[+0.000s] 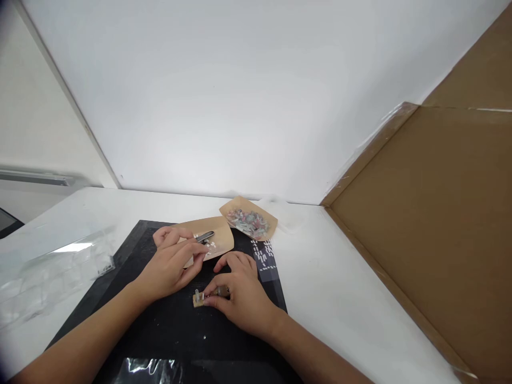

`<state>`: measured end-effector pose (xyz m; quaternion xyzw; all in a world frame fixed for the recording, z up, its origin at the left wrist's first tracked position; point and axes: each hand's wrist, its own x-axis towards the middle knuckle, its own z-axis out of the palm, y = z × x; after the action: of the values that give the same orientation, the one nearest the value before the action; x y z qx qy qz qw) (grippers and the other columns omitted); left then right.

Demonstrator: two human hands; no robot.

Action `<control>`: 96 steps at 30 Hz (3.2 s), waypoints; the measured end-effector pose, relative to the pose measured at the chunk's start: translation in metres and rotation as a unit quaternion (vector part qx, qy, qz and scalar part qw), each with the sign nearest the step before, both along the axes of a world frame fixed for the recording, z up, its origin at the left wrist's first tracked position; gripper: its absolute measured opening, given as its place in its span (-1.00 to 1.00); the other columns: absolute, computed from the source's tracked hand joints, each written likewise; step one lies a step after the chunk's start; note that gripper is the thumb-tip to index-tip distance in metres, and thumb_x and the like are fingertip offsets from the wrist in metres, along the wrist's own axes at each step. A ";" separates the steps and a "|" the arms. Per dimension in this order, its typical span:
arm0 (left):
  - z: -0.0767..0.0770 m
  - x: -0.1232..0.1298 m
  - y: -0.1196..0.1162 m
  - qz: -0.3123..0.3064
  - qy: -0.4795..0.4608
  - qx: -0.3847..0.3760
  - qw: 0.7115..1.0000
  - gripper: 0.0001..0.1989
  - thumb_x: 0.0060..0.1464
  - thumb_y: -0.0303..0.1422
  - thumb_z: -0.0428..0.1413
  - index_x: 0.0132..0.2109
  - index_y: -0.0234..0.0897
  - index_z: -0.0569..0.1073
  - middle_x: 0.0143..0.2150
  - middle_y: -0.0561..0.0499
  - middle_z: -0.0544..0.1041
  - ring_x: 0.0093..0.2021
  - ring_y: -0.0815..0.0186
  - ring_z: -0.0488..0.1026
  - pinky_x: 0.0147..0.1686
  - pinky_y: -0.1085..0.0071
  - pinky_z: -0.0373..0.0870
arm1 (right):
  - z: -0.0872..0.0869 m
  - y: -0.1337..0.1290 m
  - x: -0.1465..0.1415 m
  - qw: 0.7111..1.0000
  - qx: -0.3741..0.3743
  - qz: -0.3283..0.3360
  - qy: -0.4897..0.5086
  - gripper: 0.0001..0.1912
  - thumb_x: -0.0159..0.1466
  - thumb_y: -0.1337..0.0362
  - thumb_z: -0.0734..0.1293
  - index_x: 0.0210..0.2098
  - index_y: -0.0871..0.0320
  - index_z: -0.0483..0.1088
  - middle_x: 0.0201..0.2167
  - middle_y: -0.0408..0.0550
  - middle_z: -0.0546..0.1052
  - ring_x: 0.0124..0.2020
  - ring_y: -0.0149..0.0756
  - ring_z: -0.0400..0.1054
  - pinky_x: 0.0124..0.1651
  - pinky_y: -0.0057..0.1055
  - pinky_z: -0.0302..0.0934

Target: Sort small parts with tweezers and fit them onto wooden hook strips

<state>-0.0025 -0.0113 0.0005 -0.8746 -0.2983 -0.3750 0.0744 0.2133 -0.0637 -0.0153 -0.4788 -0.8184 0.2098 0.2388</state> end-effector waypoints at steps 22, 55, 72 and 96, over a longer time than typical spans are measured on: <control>0.003 -0.001 -0.005 -0.028 0.018 -0.021 0.999 -0.85 0.25 -0.47 0.06 -0.07 -0.27 0.47 -0.24 -0.07 0.61 -0.05 0.05 0.42 0.03 0.06 0.21 | 0.005 -0.003 0.000 0.999 0.021 0.001 -0.038 -0.87 0.26 0.18 0.51 -0.20 -0.22 0.62 0.01 -0.10 0.41 0.17 -0.08 0.20 0.22 -0.03 0.03; 0.006 0.001 -0.008 -0.003 0.015 -0.003 1.000 -0.86 0.21 -0.46 0.12 -0.08 -0.23 0.48 -0.17 -0.04 0.60 -0.04 0.05 0.41 0.02 0.05 0.14 | 0.011 -0.002 -0.001 0.998 0.049 0.047 0.001 -0.96 0.33 0.24 0.43 -0.20 -0.03 0.55 -0.25 -0.16 0.58 -0.06 -0.21 0.31 0.18 -0.11 0.03; 0.009 0.002 -0.008 -0.019 0.006 -0.007 1.000 -0.85 0.19 -0.51 0.13 -0.09 -0.27 0.48 -0.19 -0.04 0.59 -0.03 0.07 0.37 0.03 0.10 0.18 | 0.013 -0.001 -0.001 0.996 0.037 0.077 -0.034 -0.95 0.30 0.28 0.45 -0.24 -0.02 0.54 -0.25 -0.18 0.60 0.06 -0.16 0.29 0.21 -0.08 -0.04; 0.010 -0.009 0.003 -0.149 0.134 -0.110 0.973 -0.78 0.29 -0.34 0.06 -0.35 -0.26 0.41 -0.49 0.06 0.41 -0.44 0.32 0.34 -0.37 0.33 0.21 | 0.010 0.005 0.007 0.994 0.016 0.099 -0.050 -0.92 0.29 0.20 0.49 -0.23 0.00 0.55 -0.13 -0.13 0.50 0.03 -0.19 0.26 0.12 -0.16 0.04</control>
<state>-0.0115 -0.0087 0.0102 -0.9544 -0.1909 -0.2259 -0.0395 0.2199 -0.0583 -0.0058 -0.4015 -0.8760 0.1950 0.1830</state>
